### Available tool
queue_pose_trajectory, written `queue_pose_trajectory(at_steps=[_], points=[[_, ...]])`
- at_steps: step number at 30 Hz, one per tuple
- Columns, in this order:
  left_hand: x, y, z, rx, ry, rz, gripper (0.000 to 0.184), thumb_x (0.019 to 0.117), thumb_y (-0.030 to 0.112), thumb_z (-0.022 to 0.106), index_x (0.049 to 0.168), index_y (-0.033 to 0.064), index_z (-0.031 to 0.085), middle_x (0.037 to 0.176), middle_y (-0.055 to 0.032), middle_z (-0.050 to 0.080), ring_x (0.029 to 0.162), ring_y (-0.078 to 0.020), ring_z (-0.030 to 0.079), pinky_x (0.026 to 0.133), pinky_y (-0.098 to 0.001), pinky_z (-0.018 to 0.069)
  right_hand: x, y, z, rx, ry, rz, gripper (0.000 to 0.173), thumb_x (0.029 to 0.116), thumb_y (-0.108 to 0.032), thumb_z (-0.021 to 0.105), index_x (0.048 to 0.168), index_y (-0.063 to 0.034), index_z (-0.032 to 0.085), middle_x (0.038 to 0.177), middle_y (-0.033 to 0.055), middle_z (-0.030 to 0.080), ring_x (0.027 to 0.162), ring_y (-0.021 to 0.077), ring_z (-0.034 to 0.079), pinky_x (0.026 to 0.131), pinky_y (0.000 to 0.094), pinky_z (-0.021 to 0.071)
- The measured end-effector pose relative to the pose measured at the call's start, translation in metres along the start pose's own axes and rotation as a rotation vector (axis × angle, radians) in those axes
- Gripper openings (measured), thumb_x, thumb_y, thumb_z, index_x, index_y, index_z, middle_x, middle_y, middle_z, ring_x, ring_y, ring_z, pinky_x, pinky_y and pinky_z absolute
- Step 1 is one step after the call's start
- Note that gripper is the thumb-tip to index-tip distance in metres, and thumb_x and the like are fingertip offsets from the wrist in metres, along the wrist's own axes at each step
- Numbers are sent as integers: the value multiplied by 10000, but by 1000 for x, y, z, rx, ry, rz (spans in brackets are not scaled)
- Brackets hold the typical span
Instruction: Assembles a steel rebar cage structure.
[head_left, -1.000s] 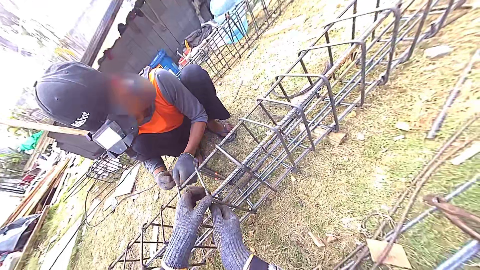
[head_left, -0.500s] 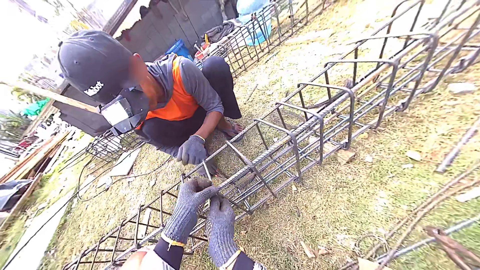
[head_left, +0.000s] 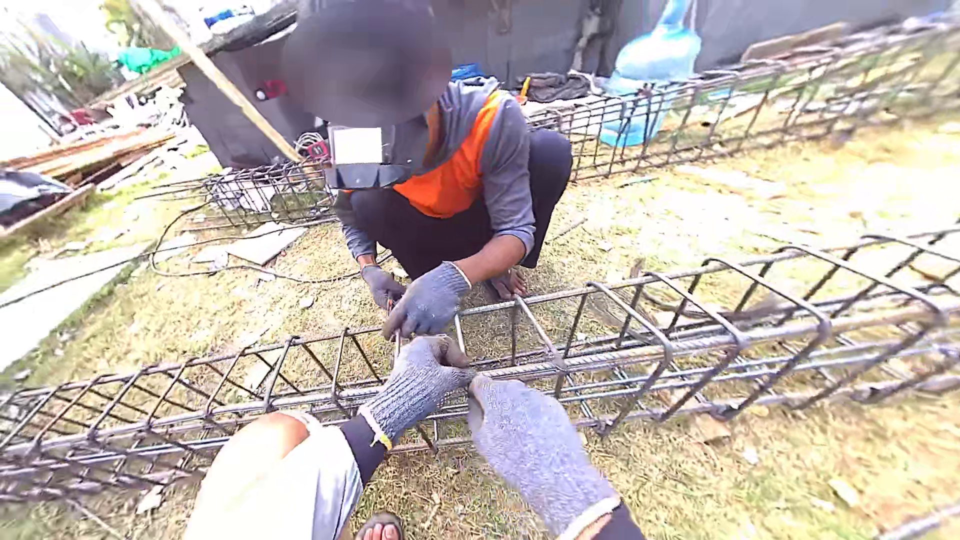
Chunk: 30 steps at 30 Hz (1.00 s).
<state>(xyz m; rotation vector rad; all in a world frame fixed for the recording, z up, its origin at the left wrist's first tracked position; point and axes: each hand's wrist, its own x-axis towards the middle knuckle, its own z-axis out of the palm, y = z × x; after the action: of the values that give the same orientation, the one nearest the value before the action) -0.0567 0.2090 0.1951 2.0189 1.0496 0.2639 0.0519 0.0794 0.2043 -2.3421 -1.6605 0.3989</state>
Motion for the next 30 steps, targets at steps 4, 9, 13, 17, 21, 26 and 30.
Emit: queue_pose_trajectory(at_steps=[4, 9, 13, 17, 21, 26, 30], points=[[1, 0, -2, -9, -11, -4, 155, 842, 303, 800, 897, 166, 755, 843, 21, 705, 814, -121, 662, 777, -414, 543, 13, -4, -44, -72, -273, -47, 341, 1040, -300, 466, 1183, -110, 710, 1142, 173, 722, 1079, 391, 687, 880, 623, 521], [3, -2, -5, 4, -41, -8, 181, 842, 355, 801, 912, 193, 761, 833, 50, 701, 804, -94, 654, 781, -392, 540, 22, 26, -29, 209, -388, -67, 364, 1014, -324, 474, 1068, -43, 700, 1055, 184, 698, 1035, 345, 673, 896, 587, 516], [2, -4, -8, -17, -70, 8, 165, 856, 335, 790, 913, 182, 765, 833, 46, 697, 799, -89, 646, 773, -377, 532, -2, 32, 13, 958, -497, 142, 344, 1084, -337, 418, 1194, -92, 634, 693, 46, 559, 493, 148, 539, 457, 327, 509], [-3, -8, -8, -95, -98, 57, 140, 891, 273, 782, 930, 142, 753, 826, 17, 703, 766, -108, 653, 738, -358, 550, -29, 11, 56, 1883, -311, 383, 338, 1113, -239, 344, 1159, -33, 609, 555, -27, 451, 379, 60, 430, 349, 237, 433], [-10, -2, -11, -75, -64, 117, 128, 896, 207, 790, 946, 100, 741, 835, -21, 699, 729, -136, 635, 683, -361, 529, -33, -21, 71, 2003, 21, 457, 342, 1125, -235, 326, 1075, -14, 582, 520, -26, 413, 361, 79, 414, 336, 257, 424], [-12, 0, -11, -56, -21, 141, 110, 893, 202, 795, 917, 104, 750, 831, -11, 707, 737, -131, 644, 690, -362, 535, -32, -29, 64, 1658, 100, 355, 339, 1107, -230, 388, 1171, 27, 599, 558, -3, 432, 387, 123, 429, 361, 311, 453], [-1, -10, -9, -101, -50, 165, 137, 875, 225, 809, 908, 102, 760, 831, -11, 721, 752, -128, 668, 715, -368, 564, -12, 4, 29, 1049, -29, 192, 344, 1048, -354, 505, 1021, -75, 704, 631, 40, 558, 492, 168, 526, 475, 379, 488]])
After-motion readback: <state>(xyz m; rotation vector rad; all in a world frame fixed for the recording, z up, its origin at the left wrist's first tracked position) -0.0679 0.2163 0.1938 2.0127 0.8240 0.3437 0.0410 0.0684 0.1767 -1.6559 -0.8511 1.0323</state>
